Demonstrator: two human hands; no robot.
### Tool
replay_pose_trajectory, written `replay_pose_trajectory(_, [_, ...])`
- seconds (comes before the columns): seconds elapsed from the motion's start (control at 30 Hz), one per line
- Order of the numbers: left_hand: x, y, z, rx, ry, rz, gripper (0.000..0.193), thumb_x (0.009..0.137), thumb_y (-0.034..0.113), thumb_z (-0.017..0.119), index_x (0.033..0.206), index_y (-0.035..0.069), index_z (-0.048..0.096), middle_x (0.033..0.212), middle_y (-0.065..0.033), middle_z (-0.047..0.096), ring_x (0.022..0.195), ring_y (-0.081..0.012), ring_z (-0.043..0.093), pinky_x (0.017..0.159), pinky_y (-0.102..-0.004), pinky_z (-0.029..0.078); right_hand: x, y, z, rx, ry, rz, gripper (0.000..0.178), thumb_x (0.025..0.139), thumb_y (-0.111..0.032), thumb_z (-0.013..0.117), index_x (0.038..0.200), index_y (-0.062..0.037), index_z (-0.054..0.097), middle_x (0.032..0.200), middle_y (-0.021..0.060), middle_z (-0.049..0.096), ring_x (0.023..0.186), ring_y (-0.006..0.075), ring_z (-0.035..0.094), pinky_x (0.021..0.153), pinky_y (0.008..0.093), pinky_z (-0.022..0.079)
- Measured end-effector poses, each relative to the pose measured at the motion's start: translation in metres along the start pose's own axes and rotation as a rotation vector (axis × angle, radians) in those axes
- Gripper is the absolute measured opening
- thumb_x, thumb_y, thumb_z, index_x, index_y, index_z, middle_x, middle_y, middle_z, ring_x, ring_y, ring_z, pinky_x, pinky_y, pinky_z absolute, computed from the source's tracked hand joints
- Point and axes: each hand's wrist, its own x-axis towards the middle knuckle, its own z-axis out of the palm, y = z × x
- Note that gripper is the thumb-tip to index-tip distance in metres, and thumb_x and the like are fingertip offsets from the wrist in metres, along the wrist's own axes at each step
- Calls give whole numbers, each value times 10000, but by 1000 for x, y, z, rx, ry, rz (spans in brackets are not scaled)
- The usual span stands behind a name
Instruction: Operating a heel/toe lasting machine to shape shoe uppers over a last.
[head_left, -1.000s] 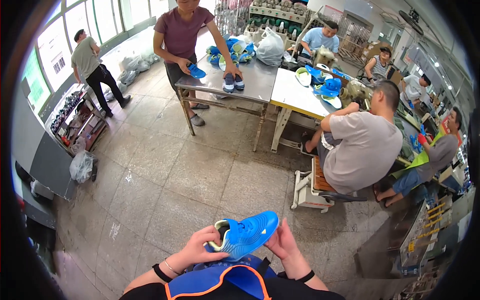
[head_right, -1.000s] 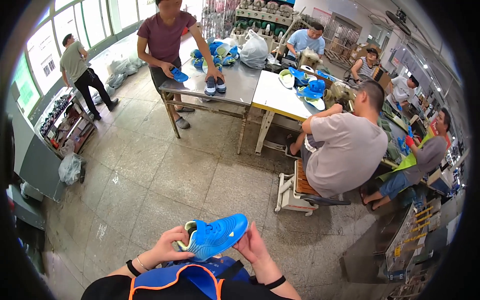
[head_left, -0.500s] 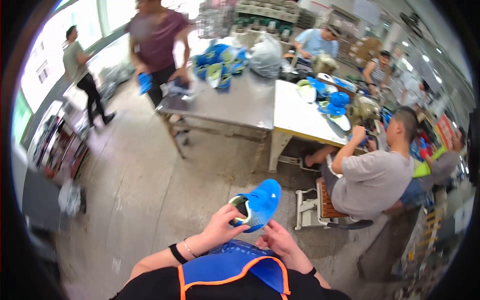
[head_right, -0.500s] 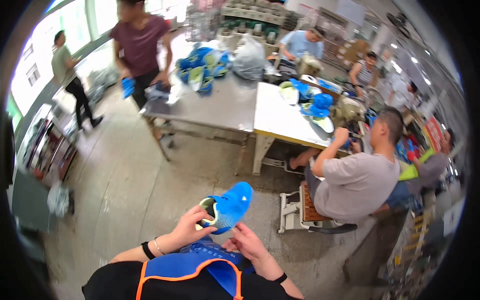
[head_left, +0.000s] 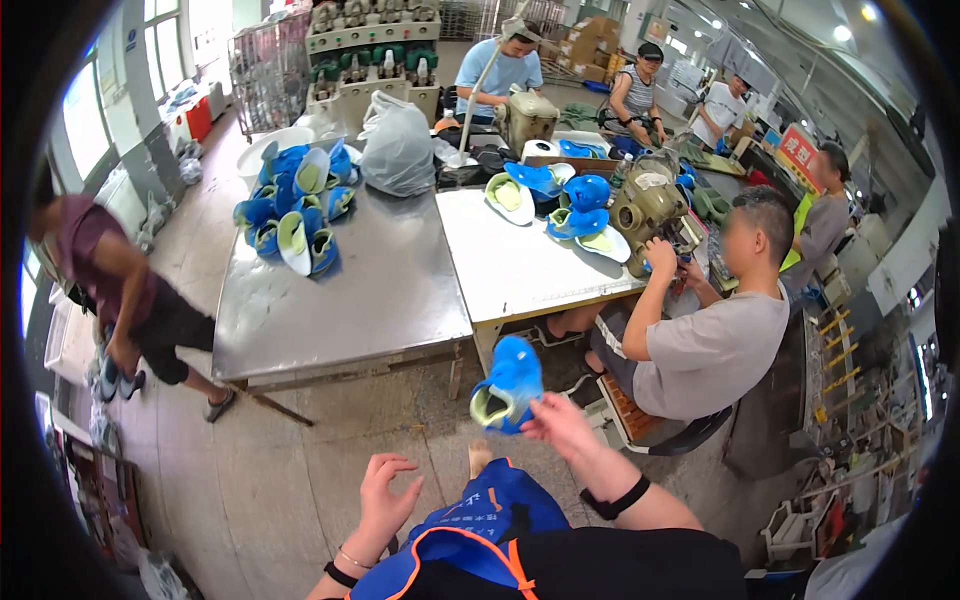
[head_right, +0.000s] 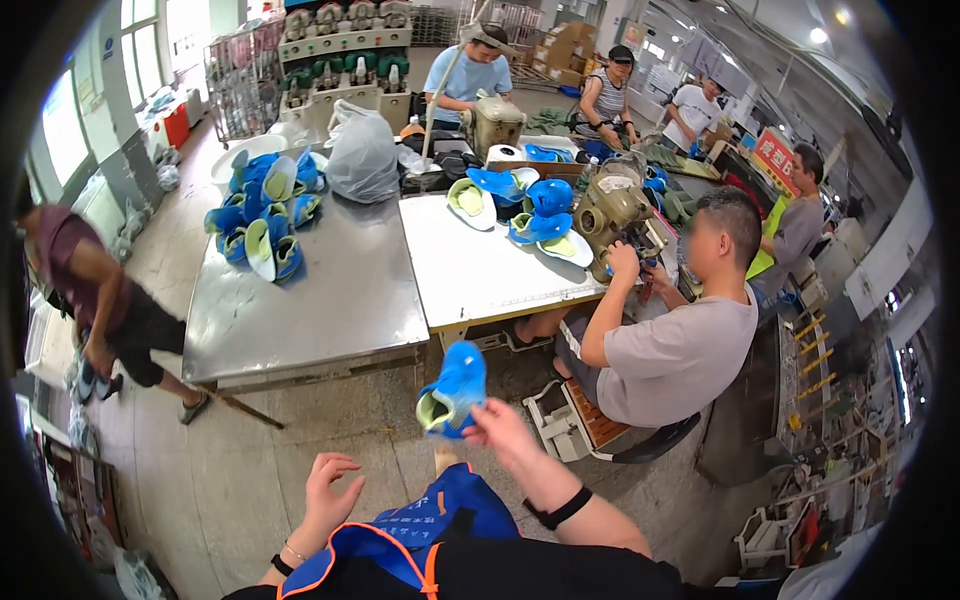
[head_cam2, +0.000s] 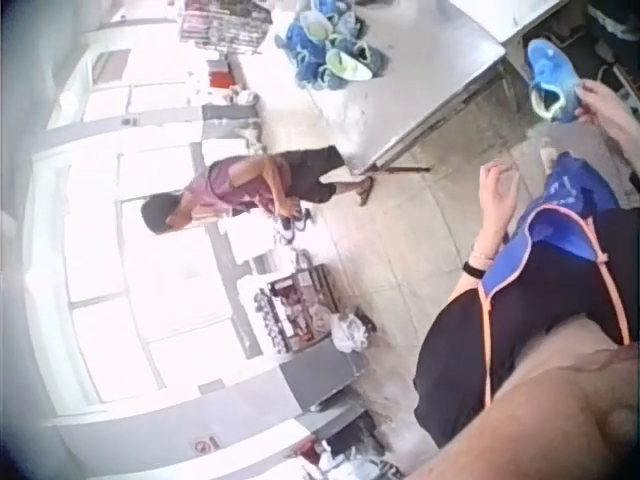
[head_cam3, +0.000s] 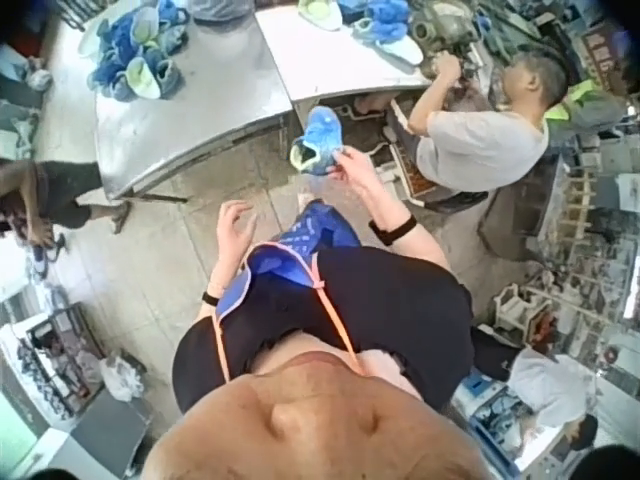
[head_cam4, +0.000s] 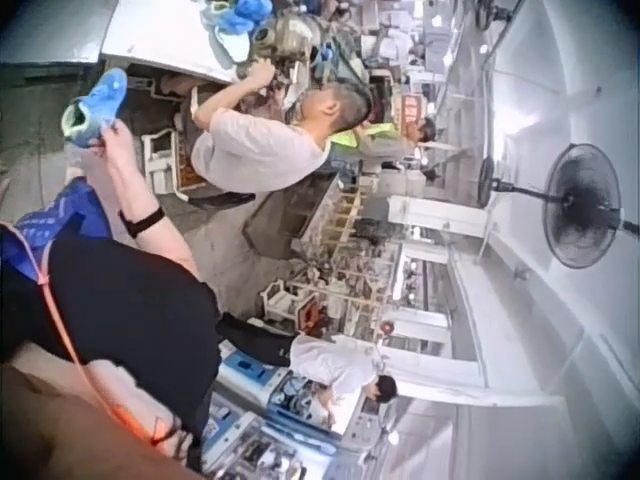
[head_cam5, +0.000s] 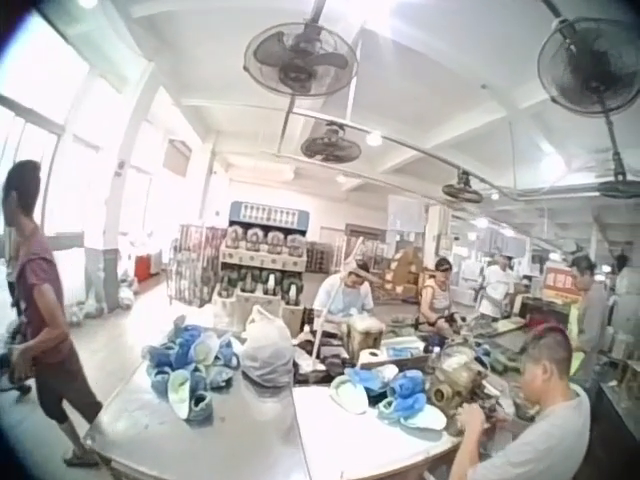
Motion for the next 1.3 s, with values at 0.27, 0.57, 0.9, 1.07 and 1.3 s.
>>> replay_pose_trajectory(0.27, [75, -67, -5, 94, 94, -314, 169, 747, 81, 736, 891, 64, 650, 950, -79, 595, 908, -223, 599, 721, -310, 492, 182, -169, -69, 100, 434, -558, 136, 969, -196, 569, 1025, -75, 550, 834, -13, 557, 695, 63, 529, 595, 222, 493])
replay_pose_trajectory(0.57, [204, -69, 23, 132, 156, -497, 169, 789, 162, 737, 884, 47, 656, 875, -107, 599, 821, -251, 623, 706, -342, 507, 431, -390, -216, -37, 501, -741, 105, 919, -229, 584, 909, -135, 540, 737, 17, 538, 579, 143, 536, 513, 294, 453])
replay_pose_trajectory(0.9, [285, -64, 24, 362, 63, -545, 210, 810, 261, 713, 918, 86, 670, 968, -131, 610, 942, -320, 616, 836, -390, 513, 501, -383, -90, -122, 473, -1022, 194, 970, -265, 525, 918, -93, 600, 835, 12, 556, 686, 83, 494, 579, 236, 404])
replay_pose_trajectory(1.07, [285, -117, -14, 327, 100, -644, 222, 822, 265, 710, 964, 96, 685, 969, -114, 645, 919, -255, 626, 828, -369, 506, 521, -253, 2, -262, 59, -567, 161, 982, -213, 537, 950, -71, 605, 772, -3, 572, 626, 45, 460, 557, 197, 386])
replay_pose_trajectory(1.3, [310, -201, -118, 254, 340, -838, 230, 838, 237, 696, 936, 30, 679, 776, -55, 670, 718, -128, 613, 666, -290, 504, 488, -174, 172, -524, -540, -348, 142, 953, -175, 583, 969, -47, 642, 823, 17, 648, 709, 75, 575, 614, 223, 461])
